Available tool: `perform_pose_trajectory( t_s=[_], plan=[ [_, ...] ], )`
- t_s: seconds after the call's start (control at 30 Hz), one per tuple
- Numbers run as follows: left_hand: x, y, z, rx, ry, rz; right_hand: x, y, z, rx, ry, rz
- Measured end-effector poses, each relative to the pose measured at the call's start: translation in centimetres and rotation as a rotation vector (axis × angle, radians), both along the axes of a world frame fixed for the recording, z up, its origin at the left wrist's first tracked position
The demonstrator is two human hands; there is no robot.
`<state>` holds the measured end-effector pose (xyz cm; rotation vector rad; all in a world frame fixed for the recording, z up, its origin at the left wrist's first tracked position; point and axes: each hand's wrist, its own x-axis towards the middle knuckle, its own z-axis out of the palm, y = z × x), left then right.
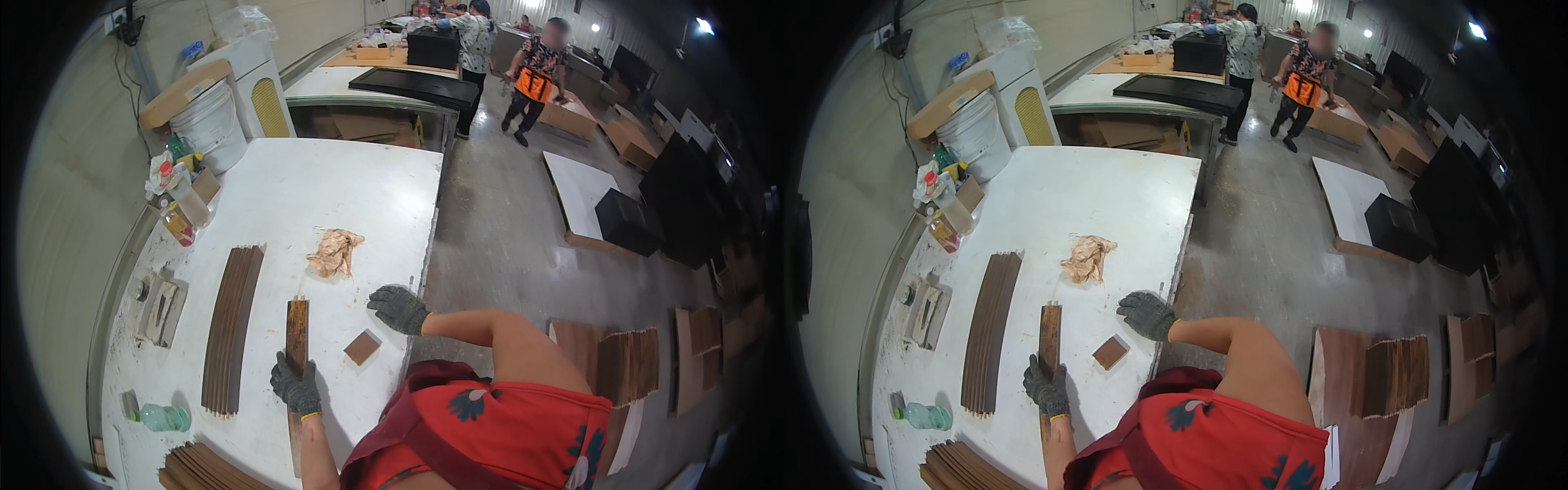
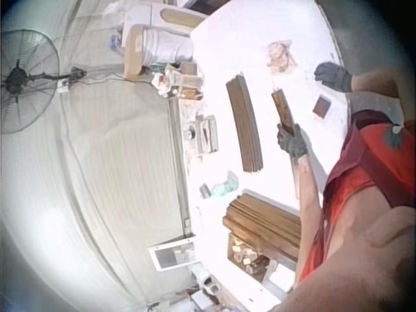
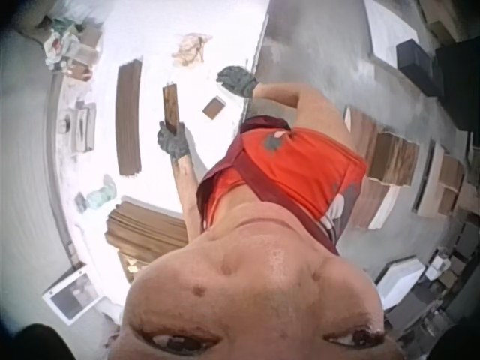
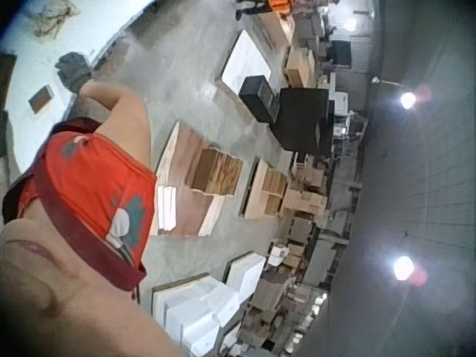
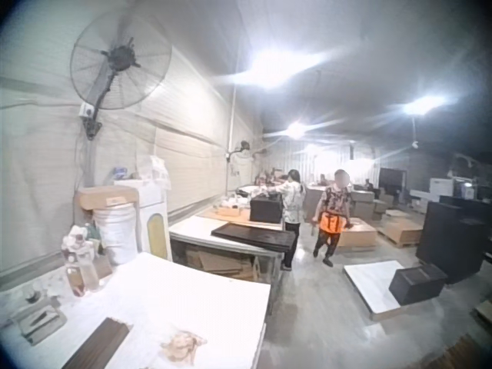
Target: The person sands and wipes down wooden slats using a sanding block and a cloth, handling the slats individually at a workshop table.
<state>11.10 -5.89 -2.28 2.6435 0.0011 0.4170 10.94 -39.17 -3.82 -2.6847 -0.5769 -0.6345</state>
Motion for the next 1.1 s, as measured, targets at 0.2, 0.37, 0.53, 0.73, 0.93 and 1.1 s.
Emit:
perform_pose_trajectory(
  t_s=[0.2,0.37,0.53,0.73,0.93,1.1],
  plan=[
    [0.5,0.3,0.1,0.005,0.016,-0.019,0.1,0.0,0.4,-0.039,0.054,-0.005],
    [3.0,1.4,3.3,-0.422,0.185,-0.054,0.4,-0.3,0.4,-0.041,0.071,-0.020],
    [3.8,2.2,11.3,-0.730,0.217,-0.201,2.1,-1.0,-4.5,0.016,-0.038,0.034],
    [2.6,3.8,19.9,-1.037,-0.355,-0.510,1.6,-0.1,-0.4,0.141,-0.018,0.040],
    [1.1,6.1,19.1,-1.014,-0.497,-0.458,1.8,-1.5,-2.9,0.558,0.212,-0.024],
    [0.5,6.7,18.1,-1.030,-0.435,-0.577,2.4,0.1,1.1,0.809,0.797,0.205]
  ],
)
